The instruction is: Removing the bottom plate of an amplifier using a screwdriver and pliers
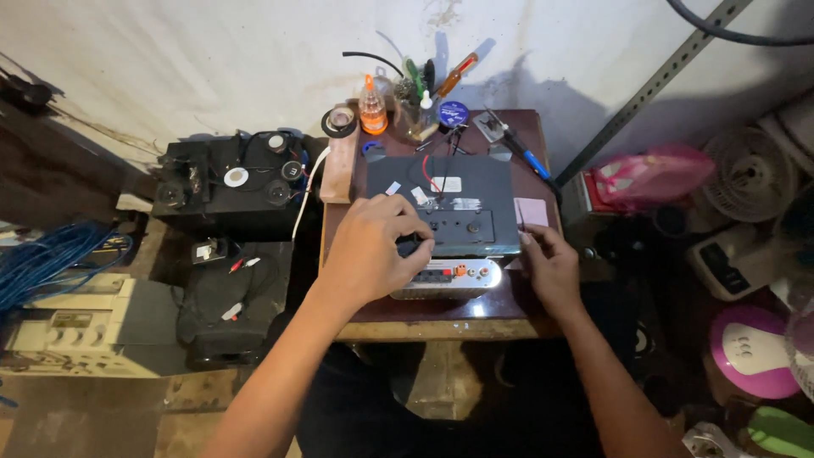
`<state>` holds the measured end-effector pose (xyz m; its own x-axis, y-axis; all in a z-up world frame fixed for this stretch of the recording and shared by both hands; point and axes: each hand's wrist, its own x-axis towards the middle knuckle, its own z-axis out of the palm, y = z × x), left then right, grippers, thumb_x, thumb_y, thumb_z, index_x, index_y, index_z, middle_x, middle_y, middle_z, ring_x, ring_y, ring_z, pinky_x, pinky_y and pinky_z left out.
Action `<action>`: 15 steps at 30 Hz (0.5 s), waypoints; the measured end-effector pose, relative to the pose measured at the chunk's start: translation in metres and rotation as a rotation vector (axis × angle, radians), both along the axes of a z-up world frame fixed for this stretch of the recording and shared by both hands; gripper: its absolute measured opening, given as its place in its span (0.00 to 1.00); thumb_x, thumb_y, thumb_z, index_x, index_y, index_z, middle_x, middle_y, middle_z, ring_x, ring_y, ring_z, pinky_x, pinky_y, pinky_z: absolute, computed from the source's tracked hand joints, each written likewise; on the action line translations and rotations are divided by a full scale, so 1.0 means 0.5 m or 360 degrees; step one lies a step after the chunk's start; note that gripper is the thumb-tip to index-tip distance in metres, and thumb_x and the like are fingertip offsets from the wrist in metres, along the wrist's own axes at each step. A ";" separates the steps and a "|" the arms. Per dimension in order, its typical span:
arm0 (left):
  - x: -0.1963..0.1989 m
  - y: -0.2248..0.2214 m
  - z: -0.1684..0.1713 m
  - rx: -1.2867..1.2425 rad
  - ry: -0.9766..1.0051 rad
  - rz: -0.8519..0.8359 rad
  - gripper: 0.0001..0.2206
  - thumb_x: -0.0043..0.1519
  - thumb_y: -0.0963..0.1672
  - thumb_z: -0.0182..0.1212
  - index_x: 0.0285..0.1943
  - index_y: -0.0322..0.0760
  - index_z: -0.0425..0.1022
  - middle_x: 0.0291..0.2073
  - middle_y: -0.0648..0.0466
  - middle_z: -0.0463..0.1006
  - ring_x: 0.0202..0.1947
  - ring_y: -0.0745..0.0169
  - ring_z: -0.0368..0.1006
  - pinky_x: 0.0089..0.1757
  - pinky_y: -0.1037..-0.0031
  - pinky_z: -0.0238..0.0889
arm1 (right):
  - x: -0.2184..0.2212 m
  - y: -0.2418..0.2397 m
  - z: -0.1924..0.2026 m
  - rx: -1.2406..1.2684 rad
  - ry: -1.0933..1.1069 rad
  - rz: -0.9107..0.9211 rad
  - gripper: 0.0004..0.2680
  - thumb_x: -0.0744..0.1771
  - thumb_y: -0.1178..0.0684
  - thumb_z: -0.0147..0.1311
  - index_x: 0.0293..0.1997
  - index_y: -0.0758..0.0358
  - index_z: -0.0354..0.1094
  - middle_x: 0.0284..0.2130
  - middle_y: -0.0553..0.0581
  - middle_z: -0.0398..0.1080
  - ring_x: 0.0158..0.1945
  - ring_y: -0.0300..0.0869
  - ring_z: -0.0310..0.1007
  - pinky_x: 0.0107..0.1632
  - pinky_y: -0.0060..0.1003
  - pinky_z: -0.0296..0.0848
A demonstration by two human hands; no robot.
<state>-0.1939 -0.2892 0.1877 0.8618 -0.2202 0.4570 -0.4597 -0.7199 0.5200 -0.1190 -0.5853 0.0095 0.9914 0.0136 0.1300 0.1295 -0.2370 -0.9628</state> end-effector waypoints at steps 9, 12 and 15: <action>0.034 0.024 -0.040 -0.0399 0.0032 0.0045 0.09 0.55 0.39 0.67 0.43 0.38 0.84 0.37 0.50 0.81 0.41 0.46 0.78 0.44 0.65 0.70 | 0.027 0.011 0.321 -0.0523 -0.0656 0.0385 0.18 0.62 0.64 0.67 0.59 0.60 0.76 0.35 0.60 0.77 0.33 0.45 0.78 0.37 0.38 0.74; 0.033 0.016 -0.028 -0.0418 0.0032 0.0033 0.07 0.56 0.38 0.66 0.42 0.35 0.84 0.36 0.48 0.80 0.40 0.45 0.78 0.44 0.65 0.71 | 0.009 0.062 0.404 -0.0503 -0.0708 0.0566 0.14 0.61 0.63 0.70 0.50 0.61 0.79 0.34 0.57 0.79 0.38 0.41 0.78 0.42 0.36 0.75; 0.032 0.012 -0.029 -0.0446 0.0091 0.0032 0.07 0.57 0.38 0.65 0.41 0.36 0.85 0.35 0.48 0.80 0.38 0.46 0.77 0.42 0.65 0.72 | 0.013 0.106 0.450 -0.0727 -0.0857 0.0744 0.10 0.62 0.61 0.69 0.45 0.55 0.81 0.31 0.60 0.76 0.33 0.53 0.78 0.34 0.42 0.73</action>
